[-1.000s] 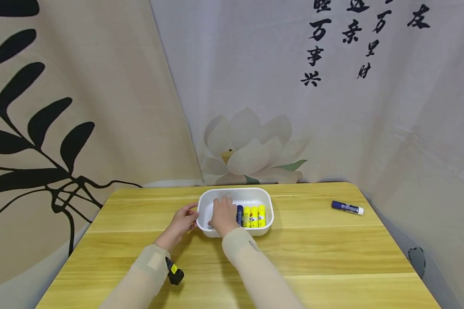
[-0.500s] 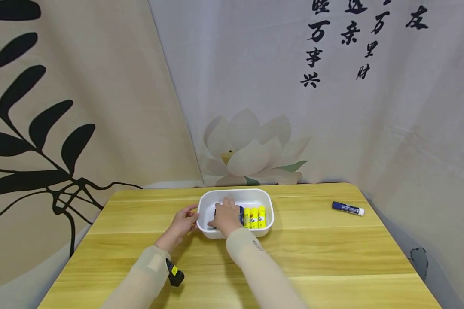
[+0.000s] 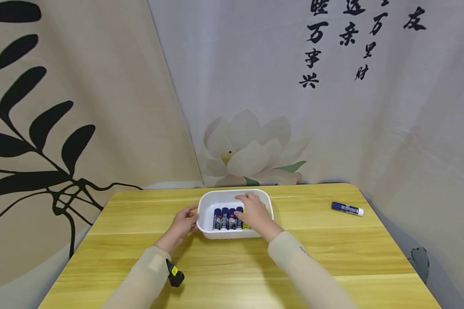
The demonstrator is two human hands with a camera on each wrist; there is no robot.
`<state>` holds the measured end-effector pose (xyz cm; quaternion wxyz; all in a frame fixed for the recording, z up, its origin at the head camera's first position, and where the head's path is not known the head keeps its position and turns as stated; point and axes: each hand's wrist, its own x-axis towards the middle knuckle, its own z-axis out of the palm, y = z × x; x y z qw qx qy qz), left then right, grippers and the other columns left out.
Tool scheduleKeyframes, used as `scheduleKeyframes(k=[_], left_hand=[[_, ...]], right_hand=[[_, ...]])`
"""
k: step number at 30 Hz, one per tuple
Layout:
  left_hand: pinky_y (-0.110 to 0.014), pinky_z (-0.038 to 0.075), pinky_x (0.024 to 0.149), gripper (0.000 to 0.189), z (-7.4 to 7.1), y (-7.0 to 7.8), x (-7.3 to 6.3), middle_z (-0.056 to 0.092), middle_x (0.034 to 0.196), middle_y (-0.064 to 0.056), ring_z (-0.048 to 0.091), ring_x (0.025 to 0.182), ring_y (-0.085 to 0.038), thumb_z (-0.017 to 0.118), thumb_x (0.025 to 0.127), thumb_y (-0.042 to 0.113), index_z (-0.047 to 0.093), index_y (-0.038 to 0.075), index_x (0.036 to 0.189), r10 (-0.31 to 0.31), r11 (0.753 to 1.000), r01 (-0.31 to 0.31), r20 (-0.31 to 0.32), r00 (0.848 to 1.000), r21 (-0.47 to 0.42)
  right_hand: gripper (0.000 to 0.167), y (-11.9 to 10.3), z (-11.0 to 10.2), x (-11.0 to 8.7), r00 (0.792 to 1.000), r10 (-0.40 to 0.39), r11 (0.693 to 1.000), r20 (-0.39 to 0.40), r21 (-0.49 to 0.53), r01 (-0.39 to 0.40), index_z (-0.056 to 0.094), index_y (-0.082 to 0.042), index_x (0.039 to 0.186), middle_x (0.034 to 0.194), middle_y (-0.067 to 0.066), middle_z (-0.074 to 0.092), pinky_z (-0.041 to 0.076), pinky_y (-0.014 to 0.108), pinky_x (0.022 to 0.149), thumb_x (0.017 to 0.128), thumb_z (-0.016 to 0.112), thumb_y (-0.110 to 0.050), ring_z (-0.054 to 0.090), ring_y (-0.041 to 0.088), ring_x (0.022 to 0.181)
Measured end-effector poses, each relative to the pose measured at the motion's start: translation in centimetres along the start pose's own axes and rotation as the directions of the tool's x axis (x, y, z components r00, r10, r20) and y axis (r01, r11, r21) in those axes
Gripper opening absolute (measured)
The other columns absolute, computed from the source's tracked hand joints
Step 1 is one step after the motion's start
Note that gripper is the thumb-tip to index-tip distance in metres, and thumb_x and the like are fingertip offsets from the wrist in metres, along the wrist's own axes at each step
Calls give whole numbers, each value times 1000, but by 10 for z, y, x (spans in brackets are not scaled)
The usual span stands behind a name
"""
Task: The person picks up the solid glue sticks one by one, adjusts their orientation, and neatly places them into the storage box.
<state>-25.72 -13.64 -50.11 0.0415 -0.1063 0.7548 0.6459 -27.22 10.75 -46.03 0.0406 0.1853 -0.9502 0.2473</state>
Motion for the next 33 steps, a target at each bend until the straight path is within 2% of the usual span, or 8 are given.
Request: scheduleKeyframes(k=[9,13,17,22,26,30,33], left_hand=[[-20,48,55,37,-5,1,-4,46,89,-7,51,63,-12,53,94,3,51,0,131,54,998,-54,14,998,-30],[-21,48,57,38,-4,-1,-1,46,92,-7,51,64,-13,53,95,4,52,5,133,13,1000,-13,1,1000,-16],[-25,49,60,40,-3,-3,4,46,95,-7,51,65,-14,53,95,5,49,4,135,-11,1000,11,6,1000,-1],[-27,49,61,40,-3,-2,3,47,96,-8,51,66,-14,52,96,6,49,6,135,-21,1000,21,10,1000,3],[-25,48,60,39,-4,-2,3,47,95,-7,52,65,-15,52,95,5,50,7,134,-13,1000,13,5,1000,0],[-26,49,61,39,-3,-2,3,48,96,-8,52,66,-15,53,95,6,51,8,134,-13,1000,13,5,1000,2],[-26,50,62,38,-3,-2,3,48,97,-8,52,67,-15,53,96,7,51,9,134,-18,1000,18,1,1000,15]], right_hand=[[53,48,-29,-30,997,3,997,-73,80,2,50,-17,136,135,11,48,37,56,103,87,68,-26,45,34,125],[52,79,-41,-44,994,24,994,-111,110,-12,48,-13,136,136,13,46,35,60,101,89,66,-26,41,37,126],[54,113,-53,-58,989,97,990,-114,109,-84,45,-12,138,138,16,43,34,62,100,92,62,-32,38,40,127],[52,162,-64,-73,975,185,982,-124,57,-179,43,-9,139,139,22,39,33,64,99,94,58,-29,35,45,126],[52,198,-71,-85,959,229,973,-168,0,-232,42,-3,139,137,29,38,33,66,95,94,58,-24,36,50,122],[54,221,-78,-94,943,244,961,-227,-75,-266,40,2,137,133,34,39,31,69,92,91,60,-18,37,53,118],[58,234,-82,-98,941,260,949,-217,-125,-291,37,2,139,133,36,37,28,71,91,90,61,-19,34,55,119]])
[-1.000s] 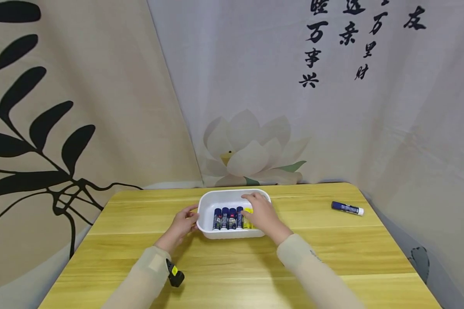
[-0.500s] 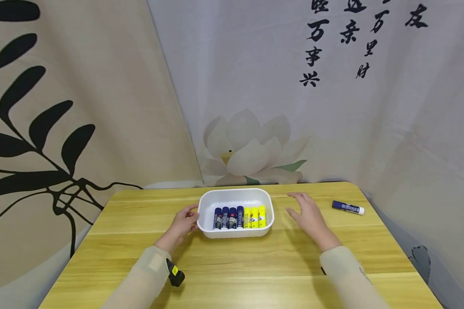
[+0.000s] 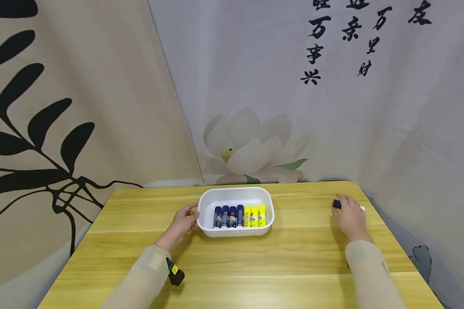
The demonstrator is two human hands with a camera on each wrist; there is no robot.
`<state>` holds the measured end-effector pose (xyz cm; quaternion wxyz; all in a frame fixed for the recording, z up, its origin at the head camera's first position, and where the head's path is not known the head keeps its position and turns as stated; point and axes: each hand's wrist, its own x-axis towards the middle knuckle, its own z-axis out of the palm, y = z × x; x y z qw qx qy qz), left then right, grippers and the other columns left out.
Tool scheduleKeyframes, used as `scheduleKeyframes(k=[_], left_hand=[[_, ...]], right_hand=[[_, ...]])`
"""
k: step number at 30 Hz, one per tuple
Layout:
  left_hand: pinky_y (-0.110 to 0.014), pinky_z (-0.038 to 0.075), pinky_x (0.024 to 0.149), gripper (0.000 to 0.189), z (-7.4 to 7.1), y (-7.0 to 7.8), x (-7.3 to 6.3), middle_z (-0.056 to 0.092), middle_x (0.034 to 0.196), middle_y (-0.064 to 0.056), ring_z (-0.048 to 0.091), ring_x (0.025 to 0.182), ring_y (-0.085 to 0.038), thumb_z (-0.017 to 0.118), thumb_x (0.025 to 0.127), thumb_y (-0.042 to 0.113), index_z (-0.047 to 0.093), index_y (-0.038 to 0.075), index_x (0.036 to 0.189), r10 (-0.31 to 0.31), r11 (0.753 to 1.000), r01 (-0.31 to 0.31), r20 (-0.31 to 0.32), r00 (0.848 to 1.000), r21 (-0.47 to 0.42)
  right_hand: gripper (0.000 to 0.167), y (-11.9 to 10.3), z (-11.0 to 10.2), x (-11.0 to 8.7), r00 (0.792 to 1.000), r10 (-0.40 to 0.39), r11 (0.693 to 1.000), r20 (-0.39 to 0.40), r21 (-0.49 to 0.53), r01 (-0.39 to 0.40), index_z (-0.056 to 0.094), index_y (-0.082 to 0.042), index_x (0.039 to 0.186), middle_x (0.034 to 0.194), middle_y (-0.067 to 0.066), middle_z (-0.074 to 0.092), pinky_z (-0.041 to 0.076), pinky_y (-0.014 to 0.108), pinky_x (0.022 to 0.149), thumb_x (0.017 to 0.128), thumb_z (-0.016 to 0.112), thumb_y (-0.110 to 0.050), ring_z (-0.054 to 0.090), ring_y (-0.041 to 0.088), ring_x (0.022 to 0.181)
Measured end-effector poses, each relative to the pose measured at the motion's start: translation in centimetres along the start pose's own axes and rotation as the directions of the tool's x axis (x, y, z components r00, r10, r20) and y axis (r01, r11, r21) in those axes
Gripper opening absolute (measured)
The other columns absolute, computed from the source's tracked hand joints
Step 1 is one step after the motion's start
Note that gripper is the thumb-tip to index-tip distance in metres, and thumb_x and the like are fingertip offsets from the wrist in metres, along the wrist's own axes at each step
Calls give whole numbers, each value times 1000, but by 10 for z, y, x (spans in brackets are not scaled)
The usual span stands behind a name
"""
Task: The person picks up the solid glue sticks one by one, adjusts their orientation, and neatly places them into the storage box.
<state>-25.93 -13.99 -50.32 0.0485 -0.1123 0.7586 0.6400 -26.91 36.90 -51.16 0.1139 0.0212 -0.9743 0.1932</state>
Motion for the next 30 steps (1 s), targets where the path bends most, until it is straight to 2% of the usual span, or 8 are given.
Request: scheduleKeyframes(k=[7,10,15,19,21,26,28,30], left_hand=[[-28,51,62,39,2,-1,0,48,96,-8,51,65,-13,53,95,6,51,7,134,9,1000,-9,1,1000,-3],[-30,51,64,39,2,-1,0,48,96,-8,51,65,-13,53,95,6,51,7,134,7,1000,-7,5,1000,2],[-30,52,66,39,2,-1,-2,47,98,-9,51,67,-14,53,96,7,51,9,134,-24,1000,24,-2,1000,10],[-26,51,63,39,4,1,-3,48,101,-10,51,67,-13,53,96,8,50,9,135,-18,1000,18,-2,1000,13],[-25,51,62,39,5,2,-3,48,100,-10,51,67,-13,53,96,7,50,8,135,-10,1000,10,0,1000,10],[-24,50,61,39,5,2,-3,49,100,-10,51,66,-13,53,96,7,50,8,135,-7,1000,7,-1,1000,15],[-25,50,61,39,4,2,-2,49,101,-10,51,66,-13,53,96,7,50,7,135,-6,1000,6,-7,1000,17],[-26,51,63,39,3,1,-2,49,101,-11,51,66,-13,53,96,7,50,7,134,-4,1000,4,-14,1000,18]], right_hand=[[65,15,-7,3,985,30,997,167,-79,-17,26,-2,145,140,37,26,19,75,94,93,56,-25,23,59,124],[64,14,-10,4,969,46,995,241,-95,-23,24,-2,146,142,37,21,14,76,96,94,53,-26,18,59,126],[61,12,-15,4,942,83,991,325,-123,-44,24,-2,146,142,38,20,13,76,97,95,51,-23,15,60,126],[52,13,-18,6,934,98,984,343,-176,-39,28,-7,146,137,39,27,15,76,95,97,44,-14,23,62,122],[50,15,-18,8,927,106,980,359,-195,-37,28,-8,147,134,41,29,22,75,93,98,39,-7,29,63,117],[52,17,-17,11,895,133,987,425,-139,-80,22,-6,148,133,44,23,37,70,84,98,29,4,32,63,114],[52,15,-15,12,895,128,989,427,-125,-82,21,-5,148,133,45,23,39,69,84,98,29,6,33,63,114],[52,12,-14,13,905,116,989,410,-129,-68,22,-4,148,131,46,25,40,68,84,97,30,7,37,63,112]])
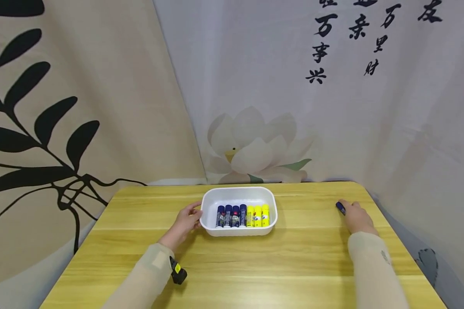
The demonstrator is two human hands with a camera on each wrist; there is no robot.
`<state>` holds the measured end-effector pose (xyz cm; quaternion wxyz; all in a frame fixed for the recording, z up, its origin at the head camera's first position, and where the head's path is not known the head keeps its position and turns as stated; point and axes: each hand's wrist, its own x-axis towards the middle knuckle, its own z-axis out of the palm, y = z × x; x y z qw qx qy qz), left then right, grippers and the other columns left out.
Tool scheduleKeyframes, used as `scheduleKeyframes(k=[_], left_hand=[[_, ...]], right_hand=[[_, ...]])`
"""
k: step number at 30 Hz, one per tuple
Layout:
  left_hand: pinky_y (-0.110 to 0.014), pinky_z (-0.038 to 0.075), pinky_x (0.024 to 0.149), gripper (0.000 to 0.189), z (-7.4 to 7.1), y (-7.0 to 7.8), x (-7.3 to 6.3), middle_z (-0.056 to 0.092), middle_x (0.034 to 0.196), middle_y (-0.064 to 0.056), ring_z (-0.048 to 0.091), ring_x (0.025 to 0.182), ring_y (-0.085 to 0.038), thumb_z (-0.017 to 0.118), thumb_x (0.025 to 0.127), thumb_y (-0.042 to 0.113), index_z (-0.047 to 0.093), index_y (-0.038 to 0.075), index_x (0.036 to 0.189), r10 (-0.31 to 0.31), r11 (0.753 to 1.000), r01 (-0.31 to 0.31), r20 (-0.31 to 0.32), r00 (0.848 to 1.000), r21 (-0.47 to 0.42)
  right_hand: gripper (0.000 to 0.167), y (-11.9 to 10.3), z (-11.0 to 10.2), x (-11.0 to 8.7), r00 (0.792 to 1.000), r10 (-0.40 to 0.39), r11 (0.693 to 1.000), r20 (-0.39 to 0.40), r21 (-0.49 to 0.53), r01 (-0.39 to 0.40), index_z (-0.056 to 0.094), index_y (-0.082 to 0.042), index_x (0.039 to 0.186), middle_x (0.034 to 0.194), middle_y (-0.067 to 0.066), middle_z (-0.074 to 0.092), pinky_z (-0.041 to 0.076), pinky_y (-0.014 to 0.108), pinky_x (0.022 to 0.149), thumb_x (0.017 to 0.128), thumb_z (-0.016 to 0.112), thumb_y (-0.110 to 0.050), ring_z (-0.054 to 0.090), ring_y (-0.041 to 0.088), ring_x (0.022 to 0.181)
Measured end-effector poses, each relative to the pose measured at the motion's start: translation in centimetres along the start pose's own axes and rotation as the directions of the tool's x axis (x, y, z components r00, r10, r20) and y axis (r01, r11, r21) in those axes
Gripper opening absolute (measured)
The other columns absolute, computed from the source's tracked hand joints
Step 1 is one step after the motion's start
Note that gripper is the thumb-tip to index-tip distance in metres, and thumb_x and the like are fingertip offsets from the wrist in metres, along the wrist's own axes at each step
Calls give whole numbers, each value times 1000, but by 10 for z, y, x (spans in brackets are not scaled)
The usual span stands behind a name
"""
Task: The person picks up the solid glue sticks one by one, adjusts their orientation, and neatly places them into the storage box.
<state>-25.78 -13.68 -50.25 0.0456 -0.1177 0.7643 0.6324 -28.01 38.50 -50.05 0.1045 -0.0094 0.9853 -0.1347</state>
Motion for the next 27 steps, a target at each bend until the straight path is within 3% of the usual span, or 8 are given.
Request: scheduleKeyframes(k=[5,9,13,16,23,27], left_hand=[[-31,52,66,39,-1,-1,2,48,100,-10,51,66,-13,53,95,7,51,8,134,-1,1000,1,2,1000,-3],[-33,53,68,39,-1,-1,2,48,98,-9,51,66,-14,54,95,7,51,8,134,-8,1000,8,0,1000,-8],[-34,53,69,38,-1,-1,3,47,98,-8,51,67,-14,53,95,6,51,8,134,-7,1000,7,0,1000,-7],[-32,53,68,38,-1,0,4,47,98,-9,51,66,-14,53,95,6,51,8,134,-4,1000,4,4,1000,-4],[-33,54,70,38,-1,1,5,50,103,-11,52,70,-14,55,94,4,53,5,132,7,1000,-7,-21,1000,3],[-36,55,74,38,-1,3,4,52,107,-13,53,75,-16,56,93,4,54,4,131,13,1000,-13,-29,999,19]], right_hand=[[58,-12,0,-2,997,-28,1000,-78,8,29,19,-4,149,127,47,29,46,61,74,94,33,8,44,62,103],[64,-25,-1,-1,980,-103,991,-169,64,116,17,-8,151,121,41,35,47,49,66,93,42,5,51,53,94],[67,-41,-3,-3,951,-161,978,-264,88,189,22,-9,150,119,35,39,47,52,69,91,53,0,52,50,97],[65,-55,-6,-6,937,-162,968,-310,135,212,25,-9,148,120,33,41,47,56,74,91,56,-1,50,49,102],[65,-94,-12,-18,904,-196,909,-379,276,312,29,-4,145,113,27,45,49,36,65,88,60,3,53,30,85],[65,-111,-12,-25,884,-222,876,-411,314,366,33,-4,143,111,24,47,51,33,64,86,62,5,55,31,86]])
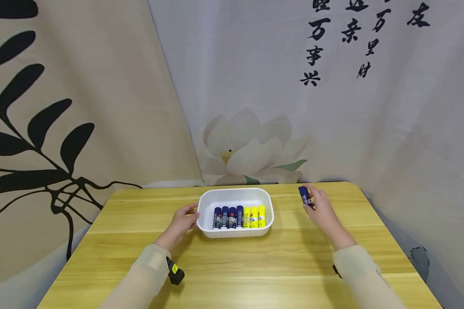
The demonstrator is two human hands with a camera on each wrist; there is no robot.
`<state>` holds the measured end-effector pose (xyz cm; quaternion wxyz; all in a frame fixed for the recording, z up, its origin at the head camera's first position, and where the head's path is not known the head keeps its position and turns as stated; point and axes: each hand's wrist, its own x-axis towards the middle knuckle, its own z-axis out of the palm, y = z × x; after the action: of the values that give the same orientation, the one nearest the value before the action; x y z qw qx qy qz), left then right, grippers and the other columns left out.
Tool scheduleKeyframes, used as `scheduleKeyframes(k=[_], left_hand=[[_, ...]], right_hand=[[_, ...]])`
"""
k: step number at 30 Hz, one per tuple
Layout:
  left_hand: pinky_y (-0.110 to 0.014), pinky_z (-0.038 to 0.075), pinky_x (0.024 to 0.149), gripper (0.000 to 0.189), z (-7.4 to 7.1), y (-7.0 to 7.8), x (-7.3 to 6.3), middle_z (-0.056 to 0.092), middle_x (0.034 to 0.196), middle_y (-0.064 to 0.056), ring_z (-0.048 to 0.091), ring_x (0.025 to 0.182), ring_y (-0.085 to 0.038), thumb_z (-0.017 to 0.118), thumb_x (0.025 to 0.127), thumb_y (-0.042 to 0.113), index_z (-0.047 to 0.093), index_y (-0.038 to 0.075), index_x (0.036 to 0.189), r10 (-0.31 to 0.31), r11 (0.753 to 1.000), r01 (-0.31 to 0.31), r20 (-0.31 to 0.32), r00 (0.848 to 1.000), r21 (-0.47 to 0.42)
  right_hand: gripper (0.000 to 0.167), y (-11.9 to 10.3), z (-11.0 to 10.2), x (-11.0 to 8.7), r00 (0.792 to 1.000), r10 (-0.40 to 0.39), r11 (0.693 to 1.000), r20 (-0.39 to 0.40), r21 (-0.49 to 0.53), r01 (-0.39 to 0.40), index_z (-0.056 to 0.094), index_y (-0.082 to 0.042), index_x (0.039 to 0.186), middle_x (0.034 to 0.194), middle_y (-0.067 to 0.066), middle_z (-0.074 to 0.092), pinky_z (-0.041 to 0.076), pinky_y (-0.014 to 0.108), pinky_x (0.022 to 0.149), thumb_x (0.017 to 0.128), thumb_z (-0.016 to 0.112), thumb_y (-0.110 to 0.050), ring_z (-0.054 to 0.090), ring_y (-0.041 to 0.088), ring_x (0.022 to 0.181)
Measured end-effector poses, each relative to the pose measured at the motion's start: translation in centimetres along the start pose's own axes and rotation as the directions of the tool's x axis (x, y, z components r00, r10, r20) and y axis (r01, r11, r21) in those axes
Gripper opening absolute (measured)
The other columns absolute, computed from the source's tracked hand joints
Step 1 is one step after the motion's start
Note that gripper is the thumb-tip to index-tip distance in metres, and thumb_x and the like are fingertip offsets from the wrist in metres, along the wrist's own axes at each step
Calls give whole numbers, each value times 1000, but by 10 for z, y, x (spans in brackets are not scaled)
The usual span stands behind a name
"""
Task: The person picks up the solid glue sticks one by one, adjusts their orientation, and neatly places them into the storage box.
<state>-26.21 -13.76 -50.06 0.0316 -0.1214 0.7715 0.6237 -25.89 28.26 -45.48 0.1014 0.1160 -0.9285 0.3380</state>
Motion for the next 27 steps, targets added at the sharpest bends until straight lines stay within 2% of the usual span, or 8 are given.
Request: scheduleKeyframes(k=[7,15,22,27], left_hand=[[-34,55,74,38,1,0,0,52,108,-13,54,79,-17,56,92,4,55,4,130,-2,1000,2,1,1000,11],[-36,55,77,38,0,-1,0,51,110,-13,54,83,-19,56,93,5,54,5,131,-13,1000,13,2,1000,16],[-35,55,78,38,-2,-1,0,51,112,-13,53,86,-20,55,94,6,53,6,132,-26,999,26,2,1000,19],[-35,54,78,38,-2,0,-2,51,111,-13,53,86,-20,56,93,6,54,6,132,-26,999,26,4,1000,19]], right_hand=[[64,-20,13,-2,999,-35,998,-14,51,36,36,-6,141,108,21,48,52,26,61,84,64,5,57,29,85],[67,-49,36,-1,1000,-7,990,-14,139,9,32,-7,140,110,19,44,50,24,62,84,66,3,55,28,86],[66,-84,61,1,996,-89,992,-26,92,91,31,-7,138,112,14,41,50,29,66,84,69,-2,49,24,89],[65,-105,77,4,992,-118,985,-51,123,123,31,-8,135,109,14,42,51,28,66,83,69,-1,49,21,86]])
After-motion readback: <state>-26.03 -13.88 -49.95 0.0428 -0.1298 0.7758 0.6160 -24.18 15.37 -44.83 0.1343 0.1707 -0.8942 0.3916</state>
